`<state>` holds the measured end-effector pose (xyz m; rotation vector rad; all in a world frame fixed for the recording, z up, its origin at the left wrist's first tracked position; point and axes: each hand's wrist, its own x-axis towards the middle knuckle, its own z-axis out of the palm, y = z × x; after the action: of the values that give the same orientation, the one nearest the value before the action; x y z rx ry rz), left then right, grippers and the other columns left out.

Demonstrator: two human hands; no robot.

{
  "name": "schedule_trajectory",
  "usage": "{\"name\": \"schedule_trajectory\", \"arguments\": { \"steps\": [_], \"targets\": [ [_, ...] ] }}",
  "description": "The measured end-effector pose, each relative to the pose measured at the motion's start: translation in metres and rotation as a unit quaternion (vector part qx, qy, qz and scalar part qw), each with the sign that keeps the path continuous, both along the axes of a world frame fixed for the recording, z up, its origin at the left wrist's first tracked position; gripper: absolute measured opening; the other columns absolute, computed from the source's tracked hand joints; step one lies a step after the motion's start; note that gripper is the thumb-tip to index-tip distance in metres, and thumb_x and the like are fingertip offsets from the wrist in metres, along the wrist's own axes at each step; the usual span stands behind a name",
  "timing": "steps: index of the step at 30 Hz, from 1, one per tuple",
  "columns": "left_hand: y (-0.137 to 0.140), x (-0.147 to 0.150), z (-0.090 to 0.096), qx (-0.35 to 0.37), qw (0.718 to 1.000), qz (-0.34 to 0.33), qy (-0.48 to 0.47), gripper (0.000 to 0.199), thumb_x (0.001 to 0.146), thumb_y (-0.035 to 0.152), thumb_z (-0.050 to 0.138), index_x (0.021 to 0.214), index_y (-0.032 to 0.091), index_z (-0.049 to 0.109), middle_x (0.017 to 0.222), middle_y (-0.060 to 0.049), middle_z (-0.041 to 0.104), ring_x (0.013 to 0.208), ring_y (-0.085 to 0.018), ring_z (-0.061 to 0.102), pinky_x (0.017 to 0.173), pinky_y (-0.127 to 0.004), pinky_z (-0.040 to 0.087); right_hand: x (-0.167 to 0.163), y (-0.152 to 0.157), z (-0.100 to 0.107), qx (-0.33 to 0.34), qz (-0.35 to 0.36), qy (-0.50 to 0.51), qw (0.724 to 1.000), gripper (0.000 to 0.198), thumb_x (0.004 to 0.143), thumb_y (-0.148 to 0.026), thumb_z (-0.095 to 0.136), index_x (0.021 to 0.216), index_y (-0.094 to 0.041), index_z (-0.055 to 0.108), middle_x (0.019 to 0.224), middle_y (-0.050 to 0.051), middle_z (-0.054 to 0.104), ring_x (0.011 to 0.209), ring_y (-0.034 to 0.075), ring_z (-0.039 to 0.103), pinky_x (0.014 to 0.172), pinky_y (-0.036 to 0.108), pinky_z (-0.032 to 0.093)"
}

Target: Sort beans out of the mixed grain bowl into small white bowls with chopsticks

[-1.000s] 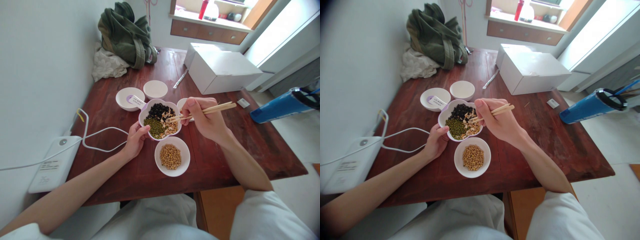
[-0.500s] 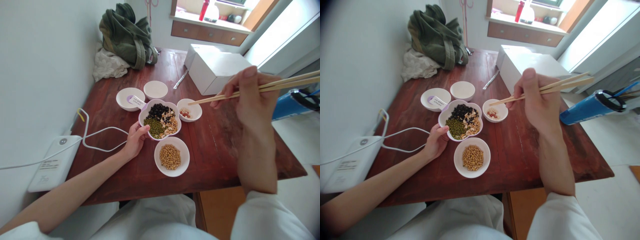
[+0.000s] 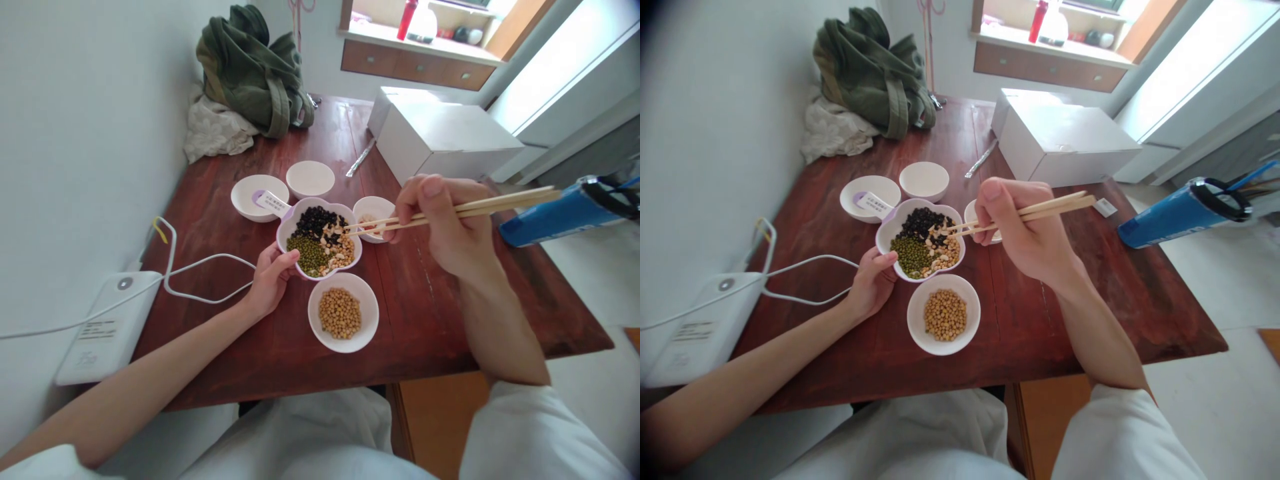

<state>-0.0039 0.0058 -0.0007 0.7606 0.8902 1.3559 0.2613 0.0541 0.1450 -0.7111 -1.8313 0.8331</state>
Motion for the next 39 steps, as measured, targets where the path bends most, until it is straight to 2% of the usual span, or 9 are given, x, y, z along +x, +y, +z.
{"name": "schedule_trajectory", "arguments": {
  "steps": [3,6,11,15,22,25,31,39],
  "targets": [
    [0.000,0.000,0.000,0.003,1.000,-0.003,0.002,0.047,0.083,0.045,0.096,0.115,0.016,0.080,0.102,-0.009,0.087,0.079,-0.024,0.083,0.063,-0.030,0.069,-0.008,0.008,-0.013,0.005,0.011,-0.037,0.999,0.062,0.115,-0.069,0.056,0.072,-0.025,0.065,0.063,0.001,0.069,0.056,0.016,0.067,0.051,0.032,0.051],
    [0.000,0.000,-0.001,0.007,1.000,-0.005,0.002,0.047,0.083,0.045,0.096,0.116,0.015,0.080,0.102,-0.009,0.087,0.079,-0.024,0.082,0.062,-0.031,0.069,-0.013,0.012,-0.021,0.040,0.013,-0.062,0.997,0.062,0.118,-0.062,0.054,0.071,-0.024,0.060,0.066,0.001,0.068,0.058,0.015,0.064,0.056,0.032,0.049],
    [0.001,0.000,-0.002,0.006,1.000,0.002,-0.001,0.047,0.081,0.045,0.098,0.112,0.015,0.079,0.097,-0.008,0.086,0.069,-0.020,0.077,0.061,-0.029,0.067,-0.018,0.010,-0.024,0.076,0.012,-0.077,0.994,0.060,0.121,-0.055,0.052,0.070,-0.023,0.057,0.066,0.001,0.066,0.058,0.014,0.060,0.059,0.033,0.046],
    [0.001,0.000,-0.002,0.003,1.000,-0.001,-0.003,0.046,0.081,0.044,0.098,0.111,0.015,0.079,0.096,-0.007,0.086,0.068,-0.019,0.076,0.061,-0.028,0.067,-0.018,0.010,-0.024,0.089,0.004,-0.073,0.993,0.060,0.122,-0.050,0.052,0.069,-0.023,0.057,0.065,0.000,0.066,0.057,0.013,0.060,0.060,0.033,0.046],
    [0.001,0.001,-0.001,0.003,1.000,0.002,-0.005,0.047,0.080,0.044,0.098,0.112,0.015,0.079,0.095,-0.007,0.086,0.068,-0.019,0.077,0.060,-0.028,0.067,-0.011,0.008,-0.017,0.052,0.000,-0.049,0.997,0.061,0.117,-0.063,0.056,0.070,-0.025,0.061,0.062,0.001,0.066,0.056,0.016,0.065,0.054,0.033,0.048],
    [0.000,0.001,-0.001,0.003,1.000,0.002,-0.006,0.046,0.080,0.044,0.099,0.110,0.015,0.079,0.095,-0.007,0.086,0.067,-0.019,0.077,0.059,-0.028,0.067,-0.011,0.004,-0.016,0.037,0.013,-0.048,0.998,0.061,0.118,-0.062,0.053,0.072,-0.025,0.061,0.065,0.002,0.067,0.058,0.016,0.066,0.054,0.033,0.048],
    [0.000,0.002,0.000,0.000,1.000,0.003,-0.011,0.045,0.080,0.043,0.099,0.109,0.015,0.079,0.093,-0.006,0.085,0.065,-0.017,0.075,0.057,-0.027,0.067,-0.021,0.001,-0.021,0.059,0.047,-0.081,0.994,0.060,0.119,-0.061,0.054,0.072,-0.023,0.057,0.067,0.002,0.064,0.060,0.015,0.059,0.060,0.034,0.045],
    [0.000,0.001,0.000,0.005,1.000,-0.002,-0.005,0.045,0.081,0.044,0.098,0.110,0.015,0.079,0.095,-0.007,0.086,0.065,-0.018,0.075,0.058,-0.028,0.067,-0.021,0.004,-0.022,0.068,0.034,-0.097,0.992,0.062,0.119,-0.063,0.050,0.072,-0.024,0.058,0.066,0.001,0.061,0.061,0.016,0.057,0.063,0.034,0.045]
  ]
}}
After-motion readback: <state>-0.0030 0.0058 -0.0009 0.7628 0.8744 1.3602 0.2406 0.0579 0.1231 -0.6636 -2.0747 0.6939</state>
